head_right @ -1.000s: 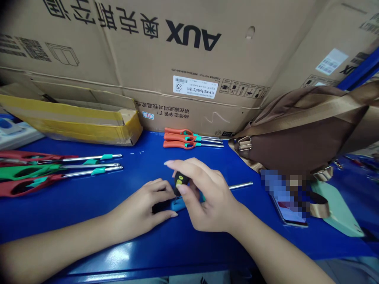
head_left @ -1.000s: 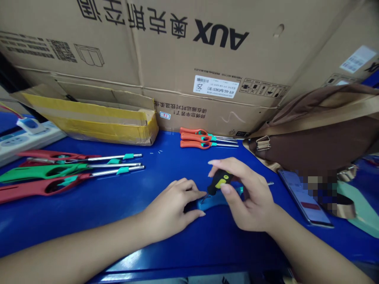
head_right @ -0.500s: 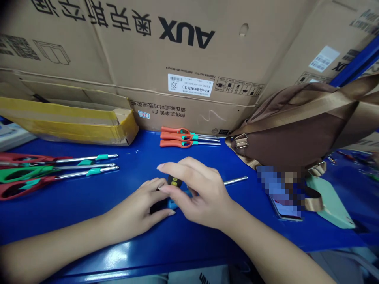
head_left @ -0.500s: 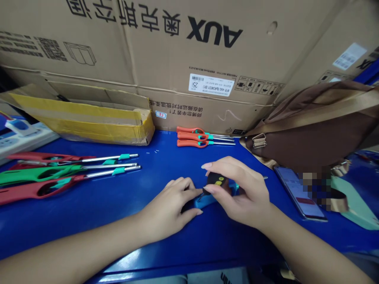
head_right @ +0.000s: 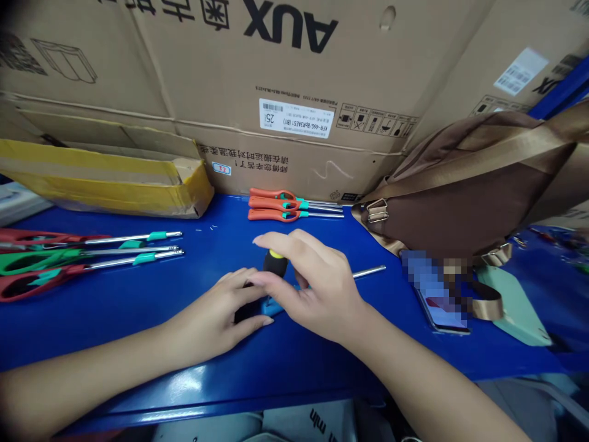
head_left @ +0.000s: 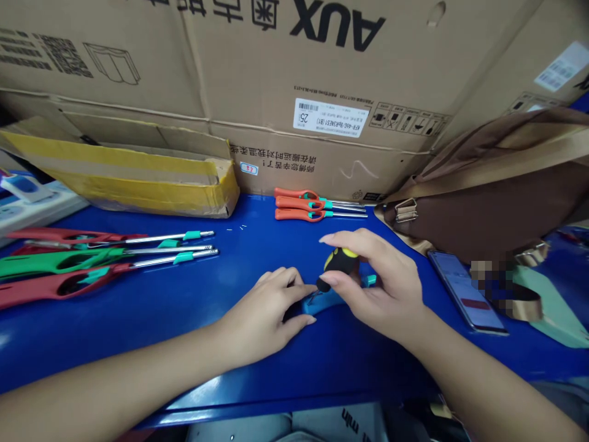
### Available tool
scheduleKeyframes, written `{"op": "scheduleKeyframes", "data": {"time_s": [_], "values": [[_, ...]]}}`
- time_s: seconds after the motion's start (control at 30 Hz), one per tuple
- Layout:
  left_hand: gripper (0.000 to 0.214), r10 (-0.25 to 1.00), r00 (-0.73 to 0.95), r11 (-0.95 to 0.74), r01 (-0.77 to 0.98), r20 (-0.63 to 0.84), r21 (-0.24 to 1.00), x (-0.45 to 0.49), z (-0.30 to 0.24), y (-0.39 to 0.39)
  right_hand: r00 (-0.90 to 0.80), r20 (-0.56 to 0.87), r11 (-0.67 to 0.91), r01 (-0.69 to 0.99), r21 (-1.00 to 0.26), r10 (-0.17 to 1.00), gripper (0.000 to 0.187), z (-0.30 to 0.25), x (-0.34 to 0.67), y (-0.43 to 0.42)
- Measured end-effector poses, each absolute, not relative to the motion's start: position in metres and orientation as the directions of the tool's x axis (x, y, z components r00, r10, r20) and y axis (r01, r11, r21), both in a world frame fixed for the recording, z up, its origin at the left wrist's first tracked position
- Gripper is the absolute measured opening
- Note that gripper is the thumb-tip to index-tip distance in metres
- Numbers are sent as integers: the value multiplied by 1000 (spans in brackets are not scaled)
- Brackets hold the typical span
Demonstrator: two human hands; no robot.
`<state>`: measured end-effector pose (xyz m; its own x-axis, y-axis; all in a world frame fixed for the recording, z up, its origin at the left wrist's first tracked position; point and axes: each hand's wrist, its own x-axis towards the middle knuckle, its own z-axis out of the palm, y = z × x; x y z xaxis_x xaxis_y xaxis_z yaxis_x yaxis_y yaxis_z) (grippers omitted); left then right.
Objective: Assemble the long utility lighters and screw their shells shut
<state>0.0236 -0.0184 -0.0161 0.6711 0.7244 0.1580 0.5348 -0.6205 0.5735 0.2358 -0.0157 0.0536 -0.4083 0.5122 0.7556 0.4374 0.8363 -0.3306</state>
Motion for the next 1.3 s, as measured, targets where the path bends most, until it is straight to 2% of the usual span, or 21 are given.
{"op": "scheduleKeyframes", "data": {"time_s": [0.1, 0.17, 0.23, 0.37, 0.5, 0.57, 0.63, 0.73, 0.8, 0.9, 0.97, 1.03, 1.13, 1.3], "values": [[36, 728, 668, -617, 540, 154, 572, 24, -15, -19, -501, 686, 849, 333, -410, 527, 40, 55, 239, -16], [35, 726, 670, -618, 539, 152, 573, 25, -15, -19, -508, 669, 839, 288, -462, 543, 40, 56, 239, -17], [34, 725, 671, -618, 536, 154, 575, 25, -16, -19, -457, 715, 848, 308, -431, 529, 32, 57, 237, -17], [37, 734, 661, -614, 547, 157, 569, 26, -16, -20, -426, 776, 862, 417, -288, 466, 23, 60, 235, -16], [33, 739, 655, -612, 555, 157, 564, 27, -15, -20, -498, 708, 863, 358, -357, 500, 29, 65, 239, -15], [31, 738, 652, -616, 550, 171, 564, 27, -15, -20, -506, 710, 871, 308, -381, 490, 24, 67, 239, -15], [30, 735, 654, -618, 540, 178, 571, 28, -15, -20, -467, 742, 874, 321, -364, 480, 14, 67, 239, -15], [30, 736, 657, -614, 545, 164, 571, 28, -15, -21, -436, 760, 854, 427, -295, 481, 12, 68, 237, -18], [32, 738, 657, -613, 555, 155, 562, 28, -15, -21, -482, 724, 850, 445, -282, 493, 19, 70, 238, -20], [34, 741, 656, -612, 568, 146, 551, 28, -15, -22, -541, 671, 859, 376, -347, 508, 32, 72, 240, -21], [33, 741, 655, -613, 569, 149, 548, 28, -16, -21, -515, 690, 858, 367, -359, 509, 27, 71, 241, -20], [34, 742, 652, -616, 569, 157, 545, 29, -15, -21, -449, 743, 851, 421, -314, 497, 17, 69, 241, -17], [36, 743, 650, -616, 570, 160, 543, 30, -13, -22, -440, 773, 854, 459, -244, 457, 13, 67, 244, -12], [31, 751, 647, -600, 586, 131, 545, 30, -9, -23, -572, 635, 854, 361, -374, 519, 36, 69, 249, -10]]}}
